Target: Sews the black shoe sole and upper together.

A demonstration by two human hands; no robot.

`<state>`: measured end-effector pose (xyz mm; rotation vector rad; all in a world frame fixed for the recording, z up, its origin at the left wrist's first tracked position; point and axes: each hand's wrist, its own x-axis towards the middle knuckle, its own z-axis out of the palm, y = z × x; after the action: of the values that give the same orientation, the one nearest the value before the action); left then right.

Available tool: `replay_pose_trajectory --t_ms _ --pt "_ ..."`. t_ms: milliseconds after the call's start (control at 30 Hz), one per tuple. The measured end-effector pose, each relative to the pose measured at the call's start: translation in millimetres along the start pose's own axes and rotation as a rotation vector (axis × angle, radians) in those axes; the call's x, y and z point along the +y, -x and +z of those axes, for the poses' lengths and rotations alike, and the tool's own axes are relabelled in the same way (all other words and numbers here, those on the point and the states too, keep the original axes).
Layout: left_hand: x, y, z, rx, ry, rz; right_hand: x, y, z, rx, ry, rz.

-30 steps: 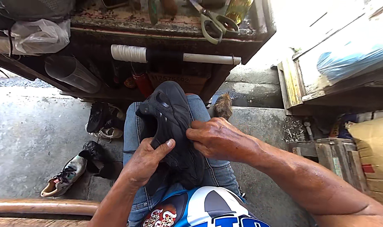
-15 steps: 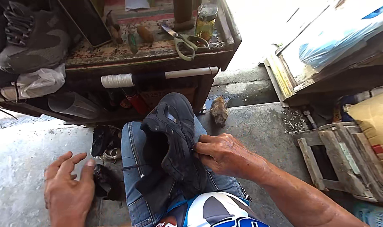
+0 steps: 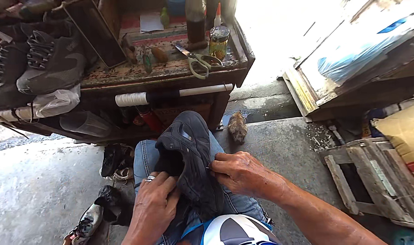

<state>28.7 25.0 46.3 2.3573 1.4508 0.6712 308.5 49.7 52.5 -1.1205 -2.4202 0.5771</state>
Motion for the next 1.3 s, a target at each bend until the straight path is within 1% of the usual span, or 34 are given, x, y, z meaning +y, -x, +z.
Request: replay_pose_trajectory --t_ms 67,100,167,233,300,333,367,400,433,467,500,533,567,633,733,867,933,967,1067,1133,1200,1300 --pt "-2.9 -2.0 -13.5 0.043 0.142 -0.02 0.6 -0.4 0.7 -0.001 -0.008 -0.002" --pt "-4.5 -3.3 -20.9 0.039 0.26 -0.026 0.7 -0.1 0.9 -0.001 -0.006 -0.002" --pt "-11.2 -6.5 -32.8 -0.028 0.636 -0.017 0.3 0.7 0.7 -0.003 -0.006 0.002" --pt "-18.5 -11.0 -34.6 -0.122 1.103 -0.011 0.2 1.2 0.8 0.002 -0.007 0.004" --pt "-16.8 -16.3 -26.6 -0.178 1.549 -0.067 0.1 1.4 0.6 0.001 -0.01 0.005" --pt "-14.8 -17.8 -20.7 -0.172 1.655 -0.128 -0.1 1.3 0.4 -0.001 -0.013 0.003" --pt "-11.8 -18.9 -14.5 -0.135 1.645 -0.204 -0.2 1.0 0.5 -0.003 -0.013 0.0" --pt "-7.8 -20.0 -7.7 -0.071 1.527 -0.279 0.0 0.9 0.8 -0.006 -0.016 -0.003" --pt "-3.6 -21.3 0.0 -0.008 1.308 -0.317 0.4 0.7 1.0 -0.007 -0.022 -0.005" --pt "1.0 -23.1 7.4 0.027 1.041 -0.321 0.9 0.4 1.2 -0.005 -0.024 -0.008" --pt "4.7 -24.2 13.6 0.027 0.806 -0.297 1.1 -0.1 1.4 -0.003 -0.025 -0.011" --pt "8.7 -25.0 18.8 0.026 0.642 -0.268 1.1 -0.6 1.6 -0.003 -0.025 -0.015" --pt "11.7 -25.6 21.9 0.015 0.547 -0.249 1.1 -1.0 2.0 -0.004 -0.025 -0.019" --pt "12.3 -27.6 22.4 -0.041 0.537 -0.212 1.5 -1.0 2.0 -0.009 -0.026 -0.023" --pt "12.2 -30.4 19.3 -0.143 0.621 -0.137 2.6 -0.6 2.2 0.005 -0.034 -0.027" --pt "11.5 -31.8 11.9 -0.239 0.748 -0.127 1.0 -1.7 2.6 0.001 -0.032 -0.036" --pt "8.4 -28.2 10.2 -0.227 0.768 -0.125 -0.6 -4.6 3.0 -0.011 -0.028 -0.044" --pt "6.5 -24.4 10.6 -0.196 0.758 -0.142 -0.8 -7.5 4.3 -0.021 -0.027 -0.047" --pt "0.5 -13.9 18.2 -0.077 0.668 -0.238 4.8 -21.2 12.5 -0.082 -0.027 -0.039" --pt "0.4 -11.3 25.7 -0.033 0.602 -0.303 10.1 -31.1 16.3 -0.151 -0.012 -0.029" --pt "1.2 -11.7 27.7 -0.057 0.568 -0.335 9.9 -40.6 12.2 -0.217 0.019 -0.018" --pt "2.3 -12.9 26.7 -0.115 0.57 -0.341 -3.1 -52.3 1.0 -0.316 0.119 0.004"
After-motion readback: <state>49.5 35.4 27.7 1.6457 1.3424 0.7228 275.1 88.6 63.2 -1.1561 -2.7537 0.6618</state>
